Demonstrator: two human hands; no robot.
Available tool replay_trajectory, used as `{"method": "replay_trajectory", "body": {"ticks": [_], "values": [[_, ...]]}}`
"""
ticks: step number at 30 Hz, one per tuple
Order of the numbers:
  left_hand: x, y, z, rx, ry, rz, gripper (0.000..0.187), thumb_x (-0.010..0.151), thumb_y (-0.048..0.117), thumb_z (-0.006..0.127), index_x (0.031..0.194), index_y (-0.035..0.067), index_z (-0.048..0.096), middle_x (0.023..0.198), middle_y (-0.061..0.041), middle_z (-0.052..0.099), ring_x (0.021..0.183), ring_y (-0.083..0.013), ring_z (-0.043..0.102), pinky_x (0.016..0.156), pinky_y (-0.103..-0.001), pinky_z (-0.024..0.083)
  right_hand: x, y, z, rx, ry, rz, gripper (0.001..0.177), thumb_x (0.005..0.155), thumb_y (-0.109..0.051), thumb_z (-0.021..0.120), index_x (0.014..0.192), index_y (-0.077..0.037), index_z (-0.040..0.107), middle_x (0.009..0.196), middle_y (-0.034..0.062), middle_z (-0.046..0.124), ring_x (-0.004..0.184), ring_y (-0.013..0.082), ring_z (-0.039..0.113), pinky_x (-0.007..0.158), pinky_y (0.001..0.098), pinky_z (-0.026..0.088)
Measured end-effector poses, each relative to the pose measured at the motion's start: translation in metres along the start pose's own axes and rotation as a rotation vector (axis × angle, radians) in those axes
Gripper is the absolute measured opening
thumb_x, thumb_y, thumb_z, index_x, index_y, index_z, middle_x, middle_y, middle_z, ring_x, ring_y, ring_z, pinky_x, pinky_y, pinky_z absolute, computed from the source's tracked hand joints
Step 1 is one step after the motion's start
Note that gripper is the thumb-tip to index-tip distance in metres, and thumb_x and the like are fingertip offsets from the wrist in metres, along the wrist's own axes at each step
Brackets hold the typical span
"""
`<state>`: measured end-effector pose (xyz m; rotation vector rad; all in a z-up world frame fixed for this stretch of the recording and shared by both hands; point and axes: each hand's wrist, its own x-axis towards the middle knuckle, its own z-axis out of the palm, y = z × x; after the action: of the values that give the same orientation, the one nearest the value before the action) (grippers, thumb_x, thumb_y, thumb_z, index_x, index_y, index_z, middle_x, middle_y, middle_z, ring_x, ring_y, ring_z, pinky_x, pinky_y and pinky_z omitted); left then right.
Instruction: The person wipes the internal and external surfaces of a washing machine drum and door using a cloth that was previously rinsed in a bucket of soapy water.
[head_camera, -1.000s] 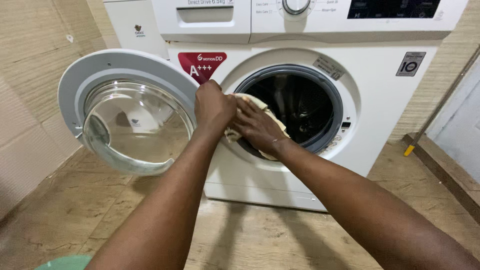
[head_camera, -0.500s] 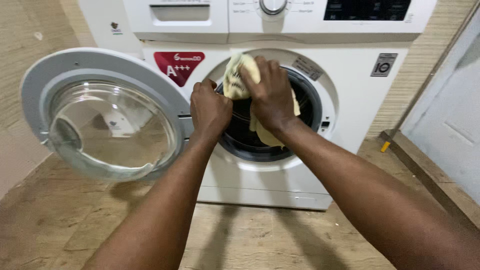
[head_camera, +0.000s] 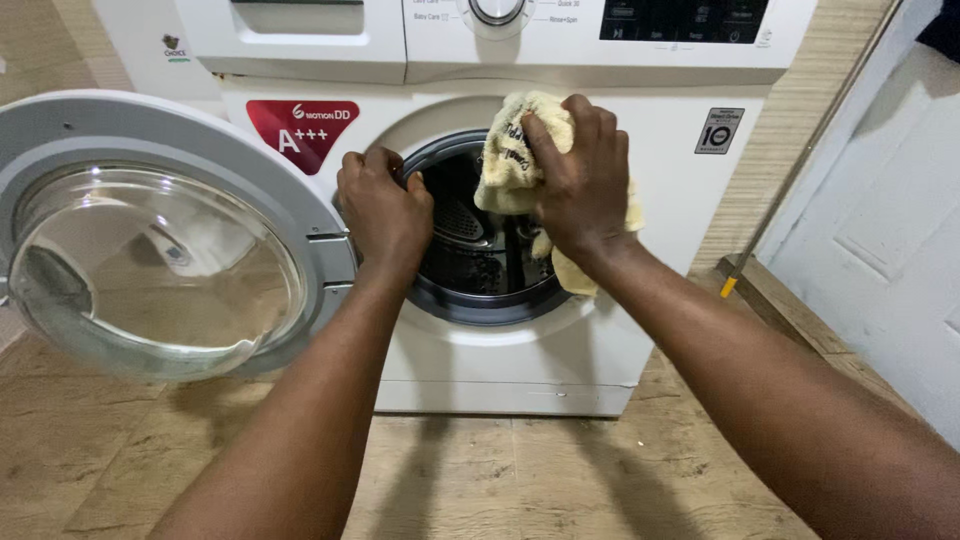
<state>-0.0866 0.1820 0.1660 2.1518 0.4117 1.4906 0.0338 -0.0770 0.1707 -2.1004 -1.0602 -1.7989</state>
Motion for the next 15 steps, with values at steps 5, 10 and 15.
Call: {"method": "replay_trajectory", "body": {"ticks": [5, 10, 15], "values": [[-0.007, -0.001, 0.0, -0.021, 0.03, 0.047, 0.033, 0.1, 0.017, 0.103, 0.125, 0.0, 0.089, 0.133, -0.023, 0.077, 0.133, -0.0459, 0.072, 0.118, -0.061, 0.056, 0.017, -0.045, 0.003, 0.095, 0.056, -0.015, 0.079, 0.104, -0.04, 0.105, 0.172, -0.008, 0.078, 0.172, 0.0301, 0.056, 0.157, 0.0488, 0.057, 0.124, 0.0678, 0.052], [-0.012, -0.001, -0.005, -0.015, -0.024, 0.028, 0.027, 0.104, 0.016, 0.097, 0.123, -0.001, 0.09, 0.137, -0.022, 0.077, 0.134, -0.044, 0.072, 0.119, -0.06, 0.057, 0.025, -0.071, 0.01, 0.013, 0.088, -0.053, 0.065, 0.103, -0.025, 0.105, 0.165, -0.021, 0.085, 0.179, 0.0191, 0.061, 0.164, 0.044, 0.057, 0.123, 0.0617, 0.049], [-0.022, 0.008, -0.012, 0.052, 0.075, 0.198, 0.025, 0.104, 0.011, 0.093, 0.122, -0.004, 0.088, 0.133, -0.025, 0.075, 0.131, -0.0483, 0.073, 0.114, -0.064, 0.058, 0.02, -0.037, 0.013, 0.033, 0.058, -0.09, 0.062, 0.107, -0.014, 0.105, 0.166, -0.018, 0.086, 0.177, 0.0171, 0.063, 0.162, 0.0382, 0.061, 0.13, 0.0559, 0.054]]}}
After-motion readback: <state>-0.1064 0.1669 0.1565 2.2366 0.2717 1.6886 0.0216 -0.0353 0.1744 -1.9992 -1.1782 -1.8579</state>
